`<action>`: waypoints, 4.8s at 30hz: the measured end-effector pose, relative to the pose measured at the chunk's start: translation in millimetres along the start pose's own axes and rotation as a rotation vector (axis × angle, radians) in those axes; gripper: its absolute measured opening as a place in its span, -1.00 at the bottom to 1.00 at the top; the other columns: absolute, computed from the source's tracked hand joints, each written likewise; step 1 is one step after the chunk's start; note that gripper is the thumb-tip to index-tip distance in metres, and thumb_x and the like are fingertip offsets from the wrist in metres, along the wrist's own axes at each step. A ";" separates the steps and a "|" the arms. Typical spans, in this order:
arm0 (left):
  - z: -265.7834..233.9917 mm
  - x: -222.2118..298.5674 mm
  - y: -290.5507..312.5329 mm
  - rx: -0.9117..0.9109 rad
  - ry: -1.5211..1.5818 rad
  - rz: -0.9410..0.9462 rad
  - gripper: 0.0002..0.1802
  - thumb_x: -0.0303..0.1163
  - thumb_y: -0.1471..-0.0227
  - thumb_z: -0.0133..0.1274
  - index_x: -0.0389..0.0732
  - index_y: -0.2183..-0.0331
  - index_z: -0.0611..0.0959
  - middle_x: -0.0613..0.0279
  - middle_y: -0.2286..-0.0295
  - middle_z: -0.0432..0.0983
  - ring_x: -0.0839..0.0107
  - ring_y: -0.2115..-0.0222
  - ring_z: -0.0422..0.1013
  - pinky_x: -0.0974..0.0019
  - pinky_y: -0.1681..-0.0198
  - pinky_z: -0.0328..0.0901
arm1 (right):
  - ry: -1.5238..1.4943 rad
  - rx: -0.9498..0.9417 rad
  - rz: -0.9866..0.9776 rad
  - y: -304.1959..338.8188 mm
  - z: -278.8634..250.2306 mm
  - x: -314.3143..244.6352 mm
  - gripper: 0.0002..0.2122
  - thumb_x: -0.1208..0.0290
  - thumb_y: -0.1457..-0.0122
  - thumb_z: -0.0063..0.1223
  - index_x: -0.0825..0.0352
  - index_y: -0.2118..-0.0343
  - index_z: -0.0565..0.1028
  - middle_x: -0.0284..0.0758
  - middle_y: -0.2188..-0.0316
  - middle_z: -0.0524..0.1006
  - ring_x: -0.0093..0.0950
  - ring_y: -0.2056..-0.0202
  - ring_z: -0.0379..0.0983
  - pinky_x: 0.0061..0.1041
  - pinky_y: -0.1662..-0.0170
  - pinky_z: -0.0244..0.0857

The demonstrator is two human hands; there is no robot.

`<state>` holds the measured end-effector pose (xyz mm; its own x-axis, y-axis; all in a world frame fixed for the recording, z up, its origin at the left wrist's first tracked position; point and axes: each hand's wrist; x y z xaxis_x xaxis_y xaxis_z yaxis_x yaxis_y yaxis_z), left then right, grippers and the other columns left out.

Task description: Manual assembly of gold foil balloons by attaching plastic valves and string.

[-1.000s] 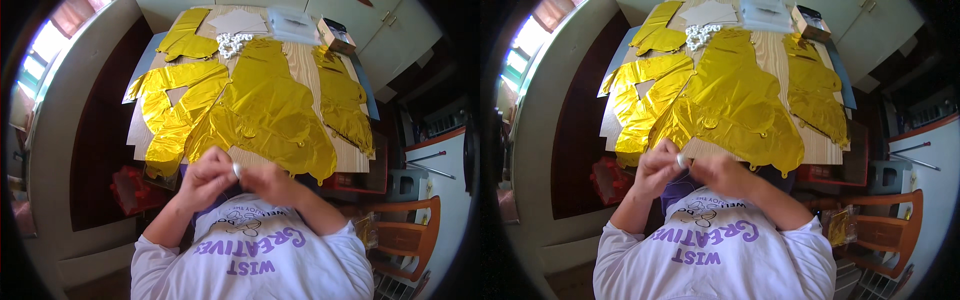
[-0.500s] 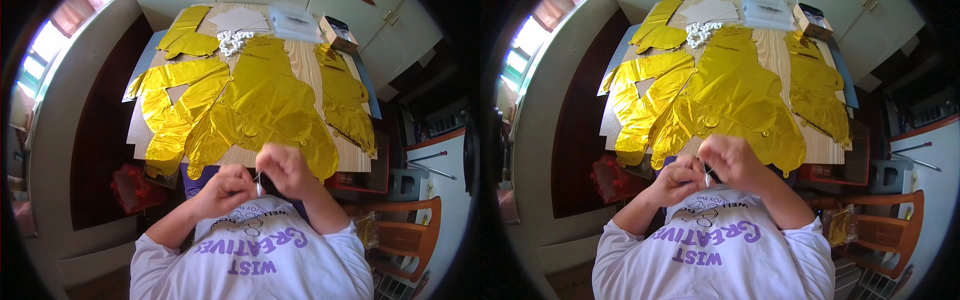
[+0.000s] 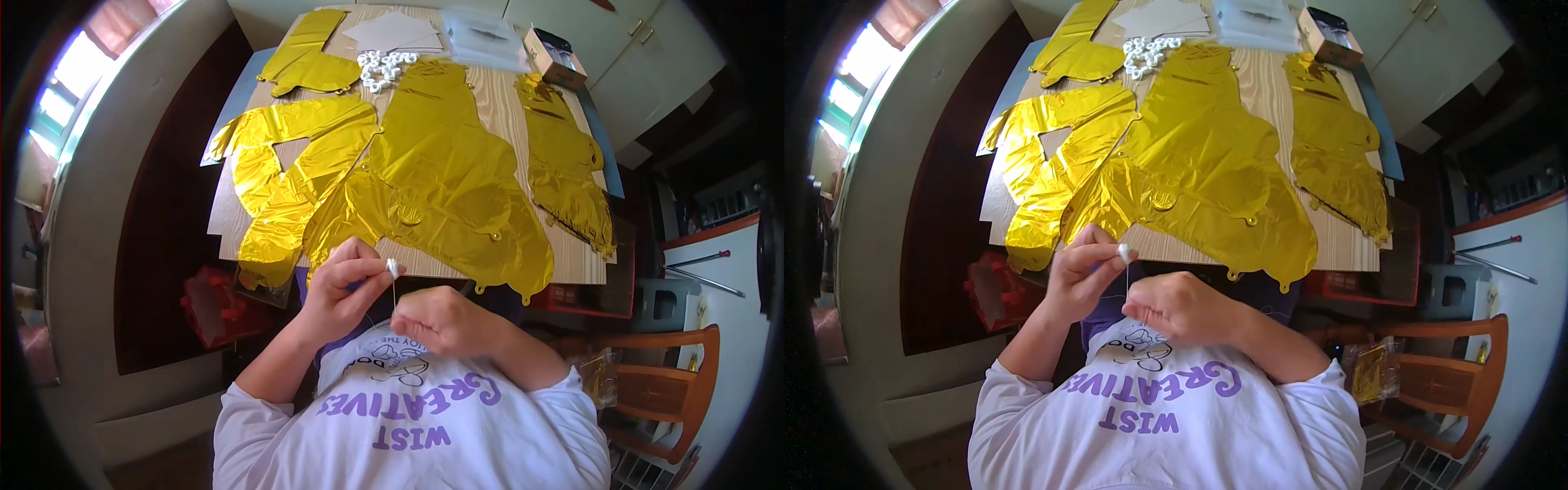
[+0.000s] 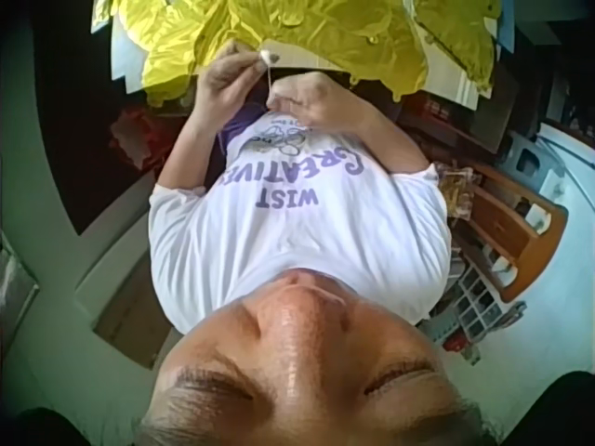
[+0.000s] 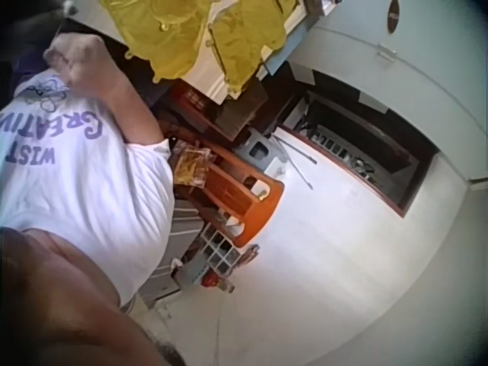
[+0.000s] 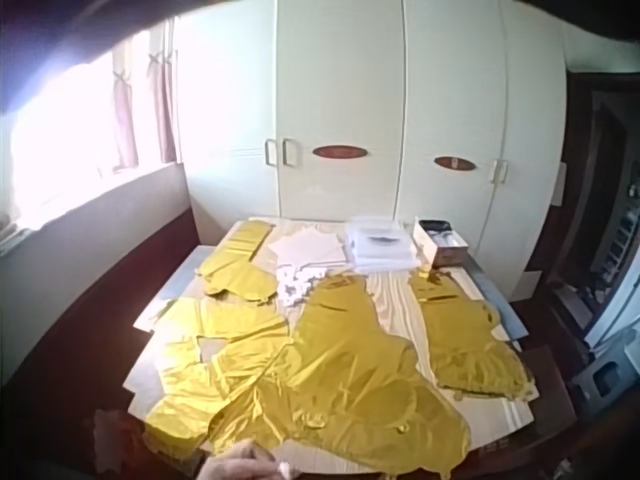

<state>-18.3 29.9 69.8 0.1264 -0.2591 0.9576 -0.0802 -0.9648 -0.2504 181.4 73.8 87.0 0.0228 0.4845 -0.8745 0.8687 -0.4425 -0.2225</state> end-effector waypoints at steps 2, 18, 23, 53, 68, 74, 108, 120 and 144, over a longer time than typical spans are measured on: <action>5.9 -11.2 5.0 -0.034 -0.119 0.075 -0.89 -0.54 0.01 0.14 -0.20 0.36 0.69 0.30 0.49 0.40 0.42 0.46 0.33 0.40 0.40 0.16 | 0.017 0.203 -0.018 -5.9 -13.5 -5.1 -0.87 0.43 -0.17 0.07 0.34 0.47 0.45 -0.24 0.60 0.42 -0.30 0.54 0.43 -0.41 0.45 0.29; 9.5 1.2 0.1 0.058 0.180 -0.035 -0.90 -0.52 -0.06 0.08 -0.28 0.35 0.67 0.28 0.47 0.40 0.52 0.41 0.31 0.47 0.33 0.19 | -0.041 0.192 0.044 -5.2 3.3 31.4 -0.82 0.37 -0.21 0.02 0.34 0.47 0.43 -0.16 0.57 0.44 -0.29 0.50 0.44 -0.39 0.43 0.27; 17.8 -10.6 6.9 0.006 -0.084 0.048 -0.85 -0.55 0.01 0.10 -0.17 0.34 0.69 0.28 0.44 0.41 0.39 0.41 0.31 0.37 0.21 0.12 | -0.062 0.280 0.040 -19.3 -16.6 11.4 -0.84 0.40 -0.19 0.04 0.33 0.48 0.45 -0.27 0.60 0.42 -0.42 0.52 0.41 -0.47 0.43 0.26; 9.8 -17.9 4.9 -0.030 0.510 -0.245 -0.71 -0.53 -0.06 0.03 -0.31 0.12 0.58 0.35 0.30 0.32 0.54 0.26 0.25 0.45 0.14 0.15 | -0.004 0.292 0.025 -24.9 -15.2 18.1 -0.82 0.39 -0.23 0.02 0.37 0.47 0.46 -0.24 0.59 0.42 -0.35 0.53 0.40 -0.46 0.43 0.26; 12.4 -13.9 4.5 -0.014 0.720 -0.220 -0.57 -0.51 -0.01 0.02 -0.32 0.02 0.55 0.32 0.28 0.33 0.49 0.28 0.23 0.42 0.10 0.09 | 0.205 0.522 -0.042 -17.6 2.1 38.4 -0.86 0.41 -0.12 0.16 0.35 0.47 0.48 -0.34 0.61 0.40 -0.44 0.60 0.34 -0.52 0.52 0.20; 16.1 -10.6 5.5 -0.047 -0.091 -0.025 -0.56 -0.58 0.10 0.06 -0.26 0.08 0.56 0.26 0.36 0.38 0.44 0.35 0.29 0.36 0.18 0.08 | 0.671 0.449 -0.159 -7.7 -15.8 26.0 -0.84 0.45 0.08 0.31 0.29 0.50 0.50 -0.34 0.65 0.34 -0.35 0.62 0.31 -0.40 0.56 0.19; -7.3 -32.0 -16.7 -0.163 1.081 -0.625 -0.84 -0.50 -0.08 0.10 -0.30 0.26 0.66 0.33 0.45 0.51 0.51 0.37 0.43 0.45 0.18 0.32 | 0.302 0.021 -0.250 -48.2 -52.4 5.0 -0.87 0.54 -0.07 0.12 0.33 0.42 0.36 -0.22 0.51 0.39 -0.25 0.45 0.41 -0.38 0.37 0.32; -35.7 -38.1 11.9 0.197 1.067 -0.469 -0.75 -0.54 -0.10 0.03 -0.34 0.14 0.60 0.38 0.46 0.44 0.64 0.45 0.28 0.57 0.32 0.19 | 0.277 0.313 0.616 -246.3 -171.8 200.9 -0.84 0.42 -0.12 0.16 0.41 0.50 0.49 -0.36 0.63 0.52 -0.61 0.64 0.44 -0.58 0.60 0.29; -65.3 -23.3 67.4 -0.220 0.009 -0.434 -0.81 -0.48 0.01 0.14 -0.28 0.28 0.67 0.19 0.42 0.53 0.37 0.36 0.45 0.37 0.30 0.31 | 0.178 -0.310 0.285 -21.1 -62.1 -7.7 -0.90 0.47 -0.06 0.15 0.34 0.37 0.54 -0.24 0.46 0.52 -0.38 0.41 0.49 -0.49 0.31 0.35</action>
<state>-91.2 -26.2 40.0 0.1859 0.1669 0.9683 -0.2291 -0.9509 0.2079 193.7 126.3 125.2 0.3436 0.5104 -0.7883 0.9218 -0.3435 0.1794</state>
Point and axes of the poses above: each hand's wrist, its own y-axis away from the middle knuckle, its own z-axis out of the palm, x = y × z
